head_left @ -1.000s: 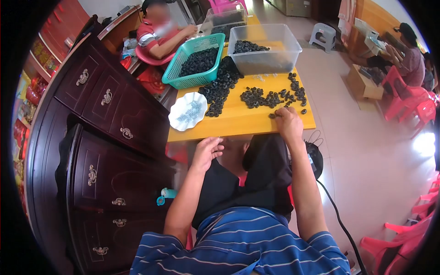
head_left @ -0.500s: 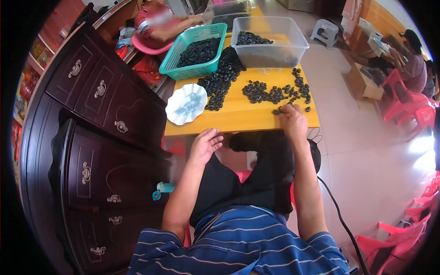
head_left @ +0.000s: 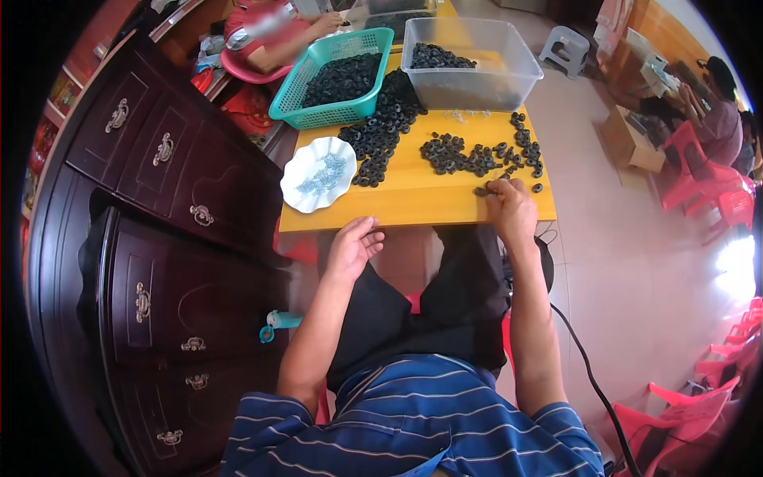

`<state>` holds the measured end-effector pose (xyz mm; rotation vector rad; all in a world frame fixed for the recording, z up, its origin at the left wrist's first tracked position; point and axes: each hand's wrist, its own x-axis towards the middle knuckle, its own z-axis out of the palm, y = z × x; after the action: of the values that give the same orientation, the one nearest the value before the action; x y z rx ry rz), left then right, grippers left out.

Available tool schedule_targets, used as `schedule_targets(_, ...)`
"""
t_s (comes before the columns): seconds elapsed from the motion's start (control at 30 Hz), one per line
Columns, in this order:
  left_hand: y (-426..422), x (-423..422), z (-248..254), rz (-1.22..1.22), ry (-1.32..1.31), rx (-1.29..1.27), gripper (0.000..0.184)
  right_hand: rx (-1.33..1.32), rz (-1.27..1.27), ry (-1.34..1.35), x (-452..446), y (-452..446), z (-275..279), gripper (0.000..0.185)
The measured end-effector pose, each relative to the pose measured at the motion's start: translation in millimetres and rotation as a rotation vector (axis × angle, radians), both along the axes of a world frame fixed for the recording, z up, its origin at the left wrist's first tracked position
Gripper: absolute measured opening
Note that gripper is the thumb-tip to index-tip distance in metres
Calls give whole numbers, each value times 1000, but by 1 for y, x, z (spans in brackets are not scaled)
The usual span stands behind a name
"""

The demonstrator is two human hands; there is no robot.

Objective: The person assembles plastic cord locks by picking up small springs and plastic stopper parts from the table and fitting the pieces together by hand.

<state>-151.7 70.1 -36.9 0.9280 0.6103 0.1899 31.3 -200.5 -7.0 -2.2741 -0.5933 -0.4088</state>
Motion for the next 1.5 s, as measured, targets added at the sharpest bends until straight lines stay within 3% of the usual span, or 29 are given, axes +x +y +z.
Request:
schedule_targets(0.57, -35, -1, 4, -160, -1, 110, 20, -50, -3, 85, 0, 0, 7, 20)
schedule_targets(0.77, -20, 7, -1, -20, -14, 46, 16, -45, -7, 123, -2, 1, 8, 17)
schedule_targets(0.87, -17, 16, 1, 105, -33, -120, 20, -50, -7, 118, -2, 2, 9, 17)
schedule_targets(1.07, -35, 26, 5, 273, -51, -104, 23, -38, -23, 138, -5, 4, 12, 20)
schedule_targets(1.5, -36, 24, 3, 310, 1, -56, 21, -62, -81, 152, 4, 5, 14, 22)
